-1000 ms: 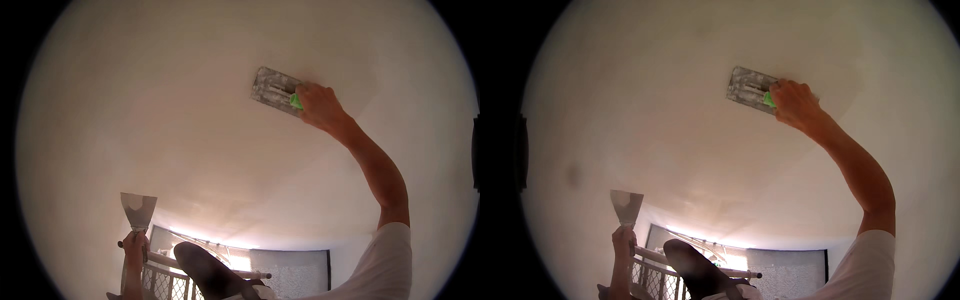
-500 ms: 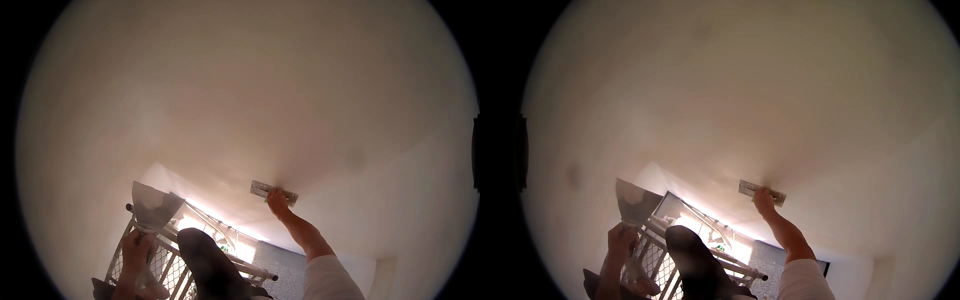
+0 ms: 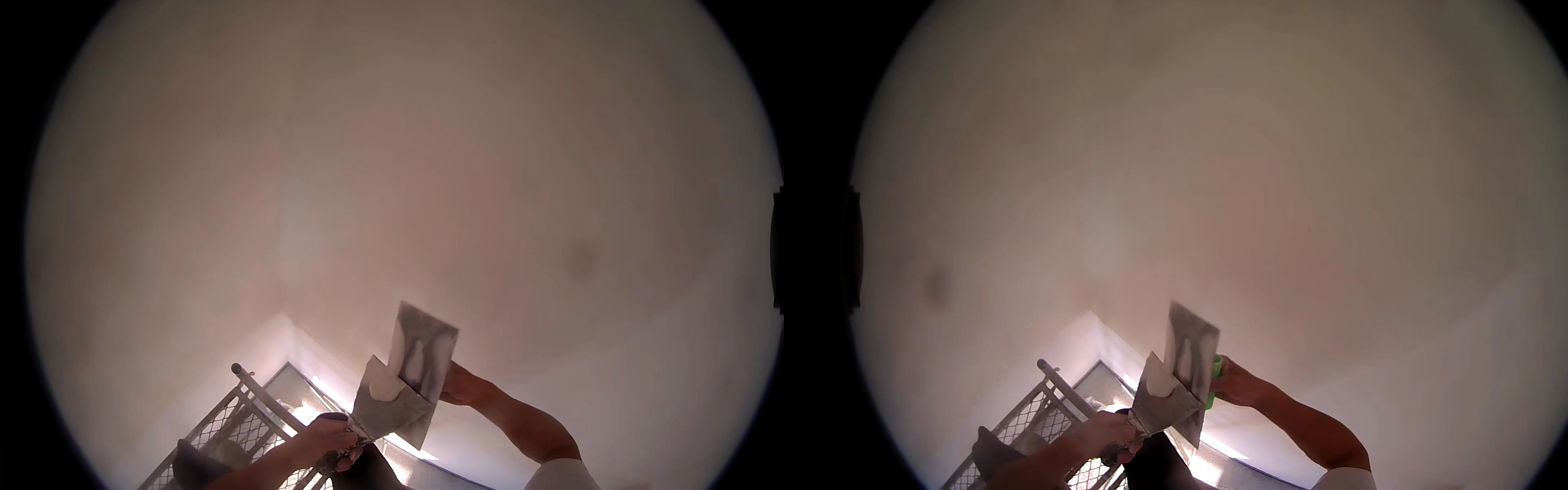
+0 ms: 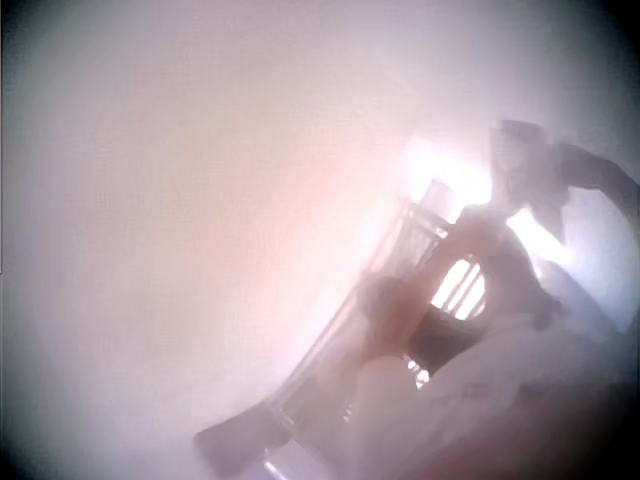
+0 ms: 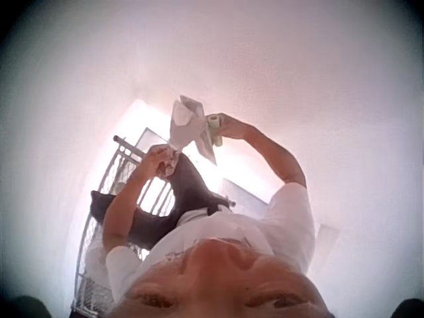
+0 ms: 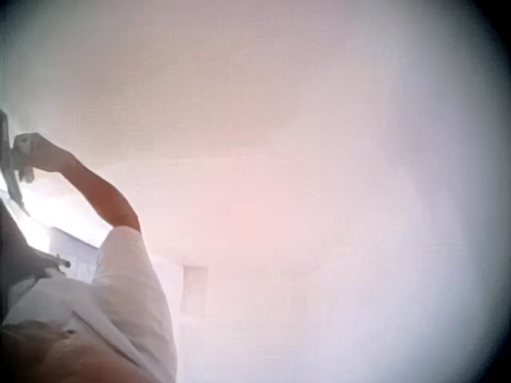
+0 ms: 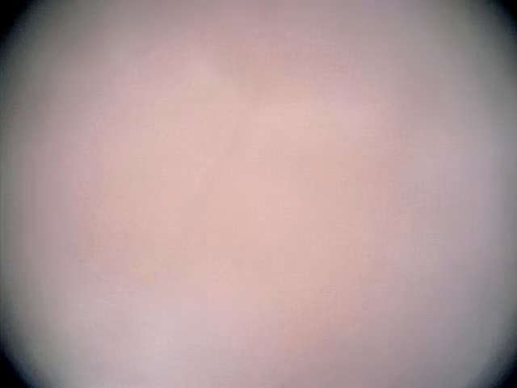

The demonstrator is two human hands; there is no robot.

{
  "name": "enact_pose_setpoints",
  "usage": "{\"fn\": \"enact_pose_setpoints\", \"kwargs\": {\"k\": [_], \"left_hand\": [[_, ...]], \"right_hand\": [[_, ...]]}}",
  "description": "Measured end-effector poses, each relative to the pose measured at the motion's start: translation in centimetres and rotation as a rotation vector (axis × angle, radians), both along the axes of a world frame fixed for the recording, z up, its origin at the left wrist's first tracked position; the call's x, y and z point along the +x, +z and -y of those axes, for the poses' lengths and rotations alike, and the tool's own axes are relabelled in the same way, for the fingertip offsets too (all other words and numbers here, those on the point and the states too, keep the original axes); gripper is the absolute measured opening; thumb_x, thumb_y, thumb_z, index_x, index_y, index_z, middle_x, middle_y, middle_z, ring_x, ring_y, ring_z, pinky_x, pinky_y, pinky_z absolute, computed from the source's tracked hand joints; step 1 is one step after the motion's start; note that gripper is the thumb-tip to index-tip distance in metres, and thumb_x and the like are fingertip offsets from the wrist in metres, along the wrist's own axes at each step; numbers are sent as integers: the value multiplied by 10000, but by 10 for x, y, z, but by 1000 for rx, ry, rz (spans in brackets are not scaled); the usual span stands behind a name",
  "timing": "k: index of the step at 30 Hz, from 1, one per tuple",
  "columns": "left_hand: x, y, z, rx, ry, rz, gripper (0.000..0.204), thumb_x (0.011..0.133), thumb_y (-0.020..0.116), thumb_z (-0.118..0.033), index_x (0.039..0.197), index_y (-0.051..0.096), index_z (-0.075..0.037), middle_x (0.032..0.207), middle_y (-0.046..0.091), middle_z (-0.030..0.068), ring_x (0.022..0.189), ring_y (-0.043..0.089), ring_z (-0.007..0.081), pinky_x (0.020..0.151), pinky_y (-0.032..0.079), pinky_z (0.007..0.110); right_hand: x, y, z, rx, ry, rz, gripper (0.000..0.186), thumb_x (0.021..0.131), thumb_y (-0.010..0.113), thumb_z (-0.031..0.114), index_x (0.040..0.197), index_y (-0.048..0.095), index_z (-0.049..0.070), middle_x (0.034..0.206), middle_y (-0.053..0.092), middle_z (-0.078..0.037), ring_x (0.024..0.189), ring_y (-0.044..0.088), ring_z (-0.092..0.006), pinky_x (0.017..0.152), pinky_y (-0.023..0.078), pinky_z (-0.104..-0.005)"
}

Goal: The person applies plaster to a ceiling using a trowel and a putty knife while standing on a platform.

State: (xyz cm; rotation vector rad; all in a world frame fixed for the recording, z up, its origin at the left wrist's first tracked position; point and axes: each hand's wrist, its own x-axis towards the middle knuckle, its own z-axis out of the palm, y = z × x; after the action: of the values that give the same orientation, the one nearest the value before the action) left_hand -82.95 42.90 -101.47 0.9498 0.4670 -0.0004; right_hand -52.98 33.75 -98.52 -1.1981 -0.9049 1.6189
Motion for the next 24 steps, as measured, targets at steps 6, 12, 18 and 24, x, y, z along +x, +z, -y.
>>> {"fn": "enact_pose_setpoints", "kwargs": {"k": [6, 12, 18, 24], "left_hand": [[-47, 2, -59, 460, 478, -47, 191, 940, 545, -153, 861, 617, 5, 667, 611, 67, 548, 587, 152, 498, 453, 287], [-101, -45, -24, 539, 710, 70, 194, 963, 547, -167, 888, 620, -3, 627, 589, 60, 507, 567, 146, 485, 454, 282], [-101, -36, -24, 471, 708, 127, 171, 957, 540, -112, 930, 629, 31, 654, 608, 62, 536, 576, 132, 523, 454, 275], [-111, -6, -22, 483, 685, 66, 190, 961, 568, -158, 868, 614, 1, 642, 590, 40, 542, 553, 113, 534, 428, 257]], "right_hand": [[28, 212, 5, 43, -180, 1165, 234, 849, 691, 193, 956, 639, -9, 795, 674, -75, 681, 653, -151, 597, 542, -293], [25, 459, 95, 345, -1133, 1997, 297, 859, 583, 187, 1030, 590, -56, 760, 623, -97, 632, 631, -182, 518, 600, -333], [39, 545, 109, 351, -1075, 2219, 209, 848, 575, 193, 890, 543, -9, 785, 646, -137, 530, 654, -254, 524, 557, -371], [2, 508, 65, 112, -528, 2423, 207, 810, 595, 185, 879, 557, -7, 808, 636, -178, 666, 660, -325, 640, 545, -447]]}}
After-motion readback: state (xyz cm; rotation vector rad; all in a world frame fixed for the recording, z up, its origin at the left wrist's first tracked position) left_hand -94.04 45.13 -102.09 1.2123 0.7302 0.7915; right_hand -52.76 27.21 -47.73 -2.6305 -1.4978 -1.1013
